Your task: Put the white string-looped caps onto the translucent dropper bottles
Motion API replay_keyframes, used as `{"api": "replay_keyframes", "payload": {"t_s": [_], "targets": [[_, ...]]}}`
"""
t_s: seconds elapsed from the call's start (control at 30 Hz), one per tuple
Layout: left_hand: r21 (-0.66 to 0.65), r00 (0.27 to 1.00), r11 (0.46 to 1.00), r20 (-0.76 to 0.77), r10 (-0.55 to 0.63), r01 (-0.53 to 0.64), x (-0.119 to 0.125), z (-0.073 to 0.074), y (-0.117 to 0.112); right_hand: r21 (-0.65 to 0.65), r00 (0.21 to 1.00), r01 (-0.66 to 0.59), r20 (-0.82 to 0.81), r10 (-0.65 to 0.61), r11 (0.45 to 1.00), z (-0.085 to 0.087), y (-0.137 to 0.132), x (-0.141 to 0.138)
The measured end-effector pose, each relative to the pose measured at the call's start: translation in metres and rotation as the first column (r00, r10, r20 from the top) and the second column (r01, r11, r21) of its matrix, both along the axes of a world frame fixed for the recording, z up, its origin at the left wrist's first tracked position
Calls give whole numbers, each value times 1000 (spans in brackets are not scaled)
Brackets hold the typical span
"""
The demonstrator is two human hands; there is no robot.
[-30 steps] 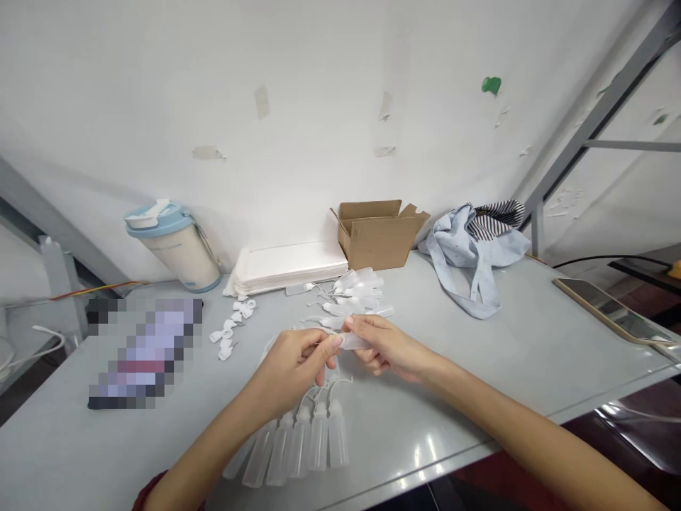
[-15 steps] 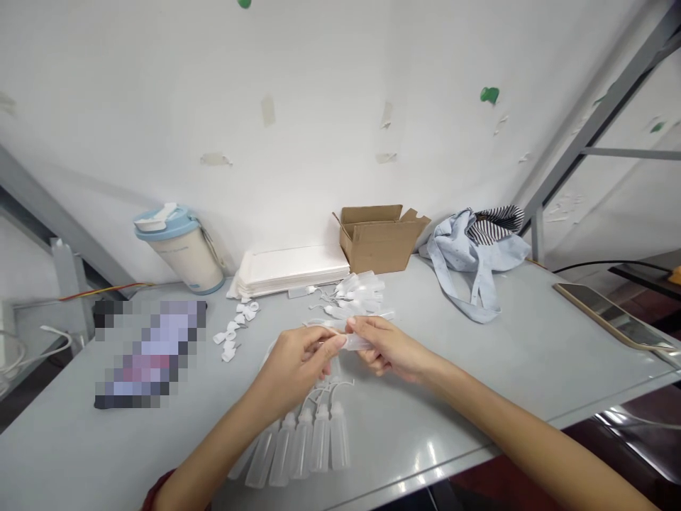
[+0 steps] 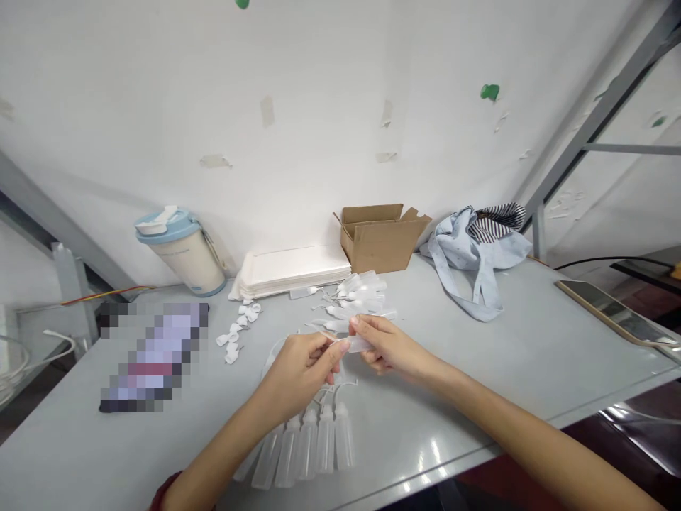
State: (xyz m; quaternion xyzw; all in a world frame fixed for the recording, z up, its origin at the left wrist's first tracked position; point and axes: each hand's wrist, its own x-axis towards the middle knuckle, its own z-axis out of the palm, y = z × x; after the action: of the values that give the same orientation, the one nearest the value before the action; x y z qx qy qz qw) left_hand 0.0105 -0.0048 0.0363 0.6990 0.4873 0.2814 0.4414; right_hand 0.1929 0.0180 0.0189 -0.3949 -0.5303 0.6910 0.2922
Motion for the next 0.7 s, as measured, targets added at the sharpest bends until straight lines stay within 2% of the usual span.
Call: {"api": "replay_keyframes", "payload": {"t_s": [0.07, 0.17, 0.2, 0.23, 0.3, 0.37, 0.43, 0.5, 0.57, 0.6, 0.63, 0.7], "targets": [[-68, 997, 996, 58, 54, -50, 1, 1, 1, 155, 999, 36, 24, -40, 987, -1, -1, -1], [-170, 983, 982, 149, 105, -79, 4, -2, 3, 465, 984, 71, 113, -139, 882, -1, -5, -3], [-183, 981, 980, 165, 106, -75, 4, -3, 4, 508, 977, 79, 131, -167, 858, -1, -7, -4], [-172, 980, 982, 169, 104, -74, 5, -5, 4, 502, 976, 86, 131, -174, 861, -2, -8, -5], [-55, 986, 995, 135, 95, -88, 6, -9, 4, 363, 989, 86, 79, -122, 928, -2, -9, -6], [179, 997, 981, 40, 69, -76, 5, -13, 3, 137, 999, 51, -11, -50, 989, -1, -9, -5], [448, 998, 894, -57, 22, 6, 2, -17, 3, -55, 996, -7, -91, 2, 998, 1, -6, -2], [639, 991, 762, -128, -33, 108, -1, -20, 4, -164, 989, -64, -141, 41, 984, 3, -4, 2], [715, 981, 675, -182, -69, 180, -3, -22, 4, -208, 984, -112, -157, 80, 972, 4, -2, 5], [719, 977, 666, -199, -77, 199, -4, -22, 3, -215, 984, -124, -151, 92, 969, 5, -1, 5], [707, 975, 677, -205, -82, 206, -4, -21, 3, -214, 986, -125, -138, 96, 969, 5, -1, 5], [644, 981, 745, -180, -70, 172, -3, -18, 1, -174, 992, -95, -104, 78, 980, 5, -2, 4]]}}
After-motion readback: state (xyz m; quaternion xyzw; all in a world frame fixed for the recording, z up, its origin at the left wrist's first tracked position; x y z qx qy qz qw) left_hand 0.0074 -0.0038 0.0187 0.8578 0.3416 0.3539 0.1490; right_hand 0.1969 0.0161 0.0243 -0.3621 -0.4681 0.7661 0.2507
